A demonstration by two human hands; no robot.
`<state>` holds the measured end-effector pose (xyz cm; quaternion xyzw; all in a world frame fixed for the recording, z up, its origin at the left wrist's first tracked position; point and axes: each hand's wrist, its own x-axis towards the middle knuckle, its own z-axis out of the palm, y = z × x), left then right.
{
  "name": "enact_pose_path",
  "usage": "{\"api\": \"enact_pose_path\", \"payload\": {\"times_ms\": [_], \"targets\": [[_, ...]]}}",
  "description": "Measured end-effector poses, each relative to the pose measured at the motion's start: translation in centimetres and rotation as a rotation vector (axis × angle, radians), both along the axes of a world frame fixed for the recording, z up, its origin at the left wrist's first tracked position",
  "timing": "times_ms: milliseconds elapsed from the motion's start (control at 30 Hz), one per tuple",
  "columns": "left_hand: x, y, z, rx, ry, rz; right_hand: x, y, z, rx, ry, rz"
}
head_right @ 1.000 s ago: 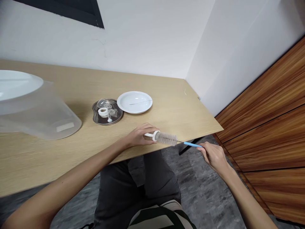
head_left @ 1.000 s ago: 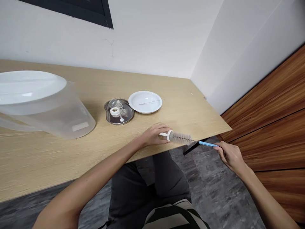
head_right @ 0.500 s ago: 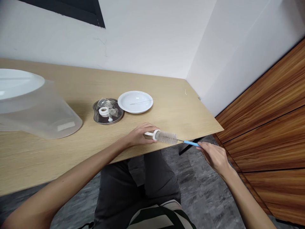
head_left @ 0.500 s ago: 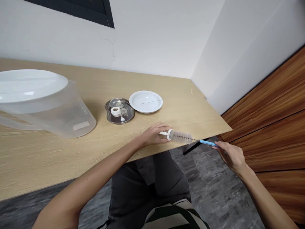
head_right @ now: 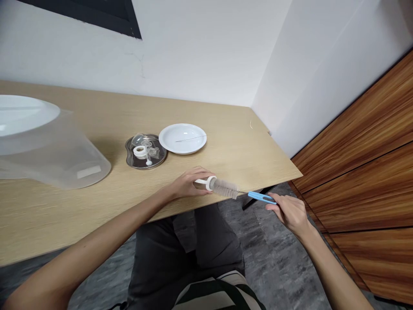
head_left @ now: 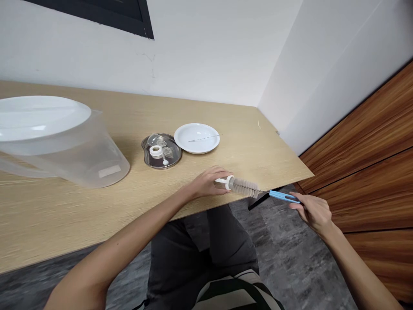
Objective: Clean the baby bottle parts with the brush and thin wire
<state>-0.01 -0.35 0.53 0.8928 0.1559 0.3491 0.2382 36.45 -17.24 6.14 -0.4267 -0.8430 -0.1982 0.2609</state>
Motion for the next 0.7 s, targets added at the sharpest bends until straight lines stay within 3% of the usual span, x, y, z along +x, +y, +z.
{"api": "enact_pose_path", "payload": {"times_ms": [333,700], "targets": [[0.1,0.2,-0.2,0.03,0.019,0.019,-1.4,0.4,1.1,-0.088,-0.062,0.006],[0.0,0.5,-0.6,0.017,-0.005,0.046,0.0,0.0,1.1,0.083,-0.187,0.059]]}}
